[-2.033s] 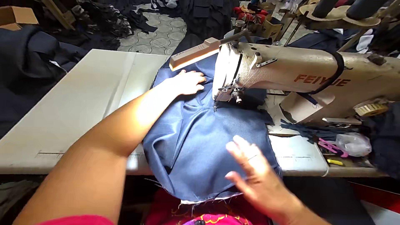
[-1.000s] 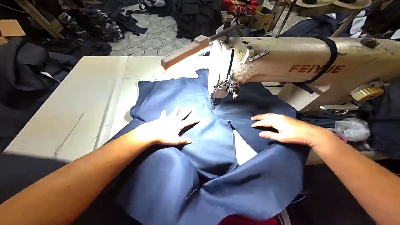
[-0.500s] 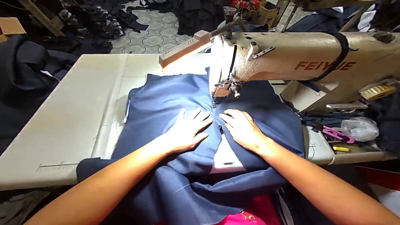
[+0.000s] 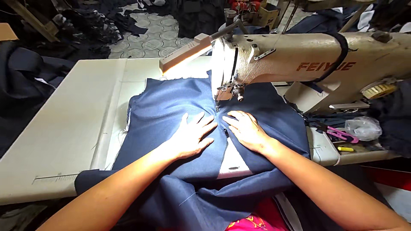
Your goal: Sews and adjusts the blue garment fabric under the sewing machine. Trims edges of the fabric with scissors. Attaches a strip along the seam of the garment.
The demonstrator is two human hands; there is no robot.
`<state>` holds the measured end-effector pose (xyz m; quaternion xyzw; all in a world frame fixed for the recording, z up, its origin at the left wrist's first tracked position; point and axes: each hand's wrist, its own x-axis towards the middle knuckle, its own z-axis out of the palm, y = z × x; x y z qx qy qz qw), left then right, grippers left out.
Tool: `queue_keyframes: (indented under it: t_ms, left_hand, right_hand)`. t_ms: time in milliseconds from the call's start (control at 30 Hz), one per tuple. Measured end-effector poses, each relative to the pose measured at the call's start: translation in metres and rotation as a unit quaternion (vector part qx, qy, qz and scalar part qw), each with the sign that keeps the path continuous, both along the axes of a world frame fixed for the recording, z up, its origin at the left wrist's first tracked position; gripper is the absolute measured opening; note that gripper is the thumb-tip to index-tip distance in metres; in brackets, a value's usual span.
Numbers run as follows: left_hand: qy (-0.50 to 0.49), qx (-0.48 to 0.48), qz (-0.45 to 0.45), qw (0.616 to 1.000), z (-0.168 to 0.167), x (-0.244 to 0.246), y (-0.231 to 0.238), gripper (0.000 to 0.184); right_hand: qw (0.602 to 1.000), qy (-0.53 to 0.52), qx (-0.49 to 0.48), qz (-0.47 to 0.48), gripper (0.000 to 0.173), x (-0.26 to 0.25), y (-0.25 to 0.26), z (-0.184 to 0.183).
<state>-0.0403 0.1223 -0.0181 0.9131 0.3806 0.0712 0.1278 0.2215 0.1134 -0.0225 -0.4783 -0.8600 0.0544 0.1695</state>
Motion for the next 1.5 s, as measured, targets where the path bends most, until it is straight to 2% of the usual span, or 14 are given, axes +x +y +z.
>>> queue_keyframes:
  t_ms: [267,367,433,467,533,600,700,867,1067,1200,1500]
  left_hand:
    - [-0.005,0.007,0.009,1.000,0.001,0.000,0.004,0.059]
    - [0.005,-0.037,0.060,0.997,0.014,0.014,-0.010,0.067]
    - [-0.023,-0.039,0.075,0.996,0.014,0.025,-0.022,0.071]
    - [-0.037,-0.045,0.072,0.996,0.012,0.026,-0.026,0.070]
    - [-0.059,-0.034,0.047,0.997,0.004,0.022,-0.025,0.065]
    - [-0.059,-0.022,0.006,0.998,0.000,0.012,-0.017,0.061]
    - [-0.066,0.014,-0.028,0.997,-0.006,0.003,-0.009,0.058]
    - [-0.066,0.029,-0.039,0.997,-0.006,0.003,-0.004,0.057]
    - [-0.051,0.041,-0.036,0.997,-0.008,0.005,0.014,0.060]
    - [-0.120,0.095,-0.106,0.982,-0.012,0.002,0.024,0.046]
    - [-0.138,0.090,-0.130,0.978,-0.011,-0.002,0.035,0.047]
  right_hand:
    - [0.999,0.000,-0.040,-0.019,0.040,-0.009,0.001,0.007]
    - [0.983,0.167,-0.052,-0.053,0.038,-0.033,-0.020,0.014]
    - [0.960,0.250,-0.105,-0.075,0.045,-0.044,-0.034,0.018]
    - [0.956,0.253,-0.129,-0.079,0.050,-0.044,-0.037,0.017]
    - [0.971,0.192,-0.134,-0.046,0.055,-0.033,-0.035,0.010]
    - [0.988,0.115,-0.101,0.013,0.050,-0.018,-0.026,0.005]
    - [0.991,0.078,-0.061,0.091,0.044,-0.002,-0.015,0.005]
    - [0.989,0.079,-0.015,0.128,0.045,0.004,-0.008,0.000]
    - [0.990,0.058,-0.028,0.128,0.049,0.003,0.012,0.000]
    - [0.968,0.111,0.091,0.208,0.037,0.010,0.031,-0.013]
    - [0.959,0.120,0.111,0.233,0.028,0.013,0.041,-0.011]
